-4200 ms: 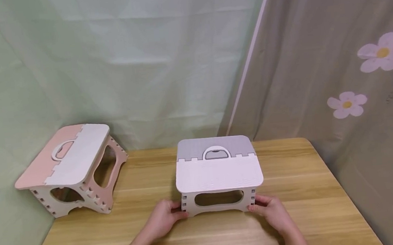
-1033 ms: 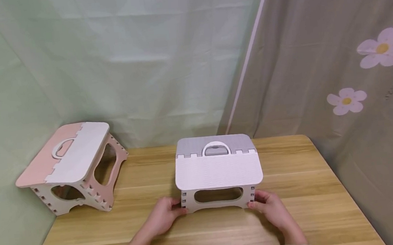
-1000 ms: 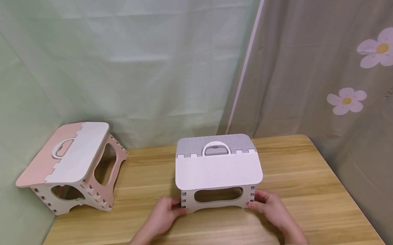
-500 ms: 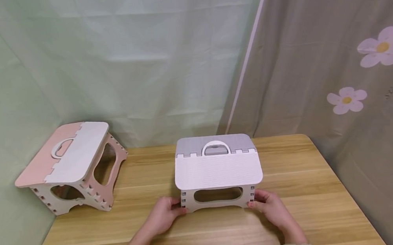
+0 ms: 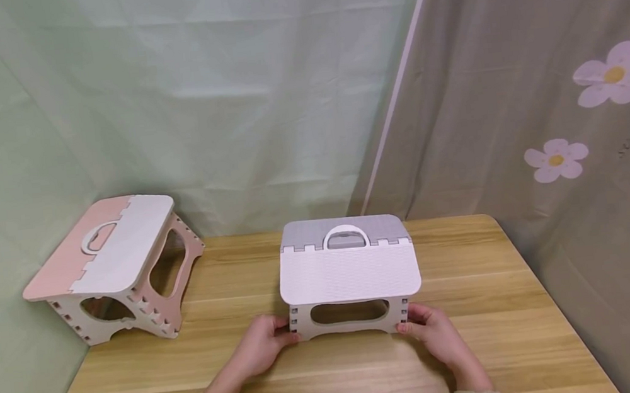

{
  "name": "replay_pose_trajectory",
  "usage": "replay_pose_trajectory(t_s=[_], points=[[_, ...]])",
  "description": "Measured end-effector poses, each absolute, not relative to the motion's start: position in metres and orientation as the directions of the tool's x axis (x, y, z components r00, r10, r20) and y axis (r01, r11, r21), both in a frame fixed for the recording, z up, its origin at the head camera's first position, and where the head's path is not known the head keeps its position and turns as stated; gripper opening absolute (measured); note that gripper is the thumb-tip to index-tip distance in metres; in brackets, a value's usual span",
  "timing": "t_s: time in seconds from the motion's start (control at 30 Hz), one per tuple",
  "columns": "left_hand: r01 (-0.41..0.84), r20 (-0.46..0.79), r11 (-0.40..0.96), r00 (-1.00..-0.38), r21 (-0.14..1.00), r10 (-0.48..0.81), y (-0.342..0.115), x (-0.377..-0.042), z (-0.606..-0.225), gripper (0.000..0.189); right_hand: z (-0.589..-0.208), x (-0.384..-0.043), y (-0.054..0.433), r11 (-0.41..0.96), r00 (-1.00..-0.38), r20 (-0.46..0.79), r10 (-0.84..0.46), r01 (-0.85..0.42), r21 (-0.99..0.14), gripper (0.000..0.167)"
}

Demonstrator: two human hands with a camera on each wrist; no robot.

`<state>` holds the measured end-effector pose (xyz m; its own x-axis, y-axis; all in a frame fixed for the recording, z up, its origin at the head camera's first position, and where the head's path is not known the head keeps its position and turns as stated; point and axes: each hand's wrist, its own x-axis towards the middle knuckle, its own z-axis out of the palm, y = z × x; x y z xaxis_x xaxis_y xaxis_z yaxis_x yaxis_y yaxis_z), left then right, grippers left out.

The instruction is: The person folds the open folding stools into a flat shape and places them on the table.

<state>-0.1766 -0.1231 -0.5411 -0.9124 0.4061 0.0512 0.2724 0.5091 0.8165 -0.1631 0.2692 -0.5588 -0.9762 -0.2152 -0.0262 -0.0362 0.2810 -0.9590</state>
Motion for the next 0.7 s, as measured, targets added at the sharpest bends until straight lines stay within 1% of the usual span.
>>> replay_pose_trajectory(t_s=[0.7], points=[[0.258,0.041,0.508,-0.916,0.821,0.399,-0.1238,-0.1767,-0.5412,0.017,-0.5585,-0.1635,0.2686,0.276,-0.976,-0.049,-0.211,-0.012,-0.961,0.043]])
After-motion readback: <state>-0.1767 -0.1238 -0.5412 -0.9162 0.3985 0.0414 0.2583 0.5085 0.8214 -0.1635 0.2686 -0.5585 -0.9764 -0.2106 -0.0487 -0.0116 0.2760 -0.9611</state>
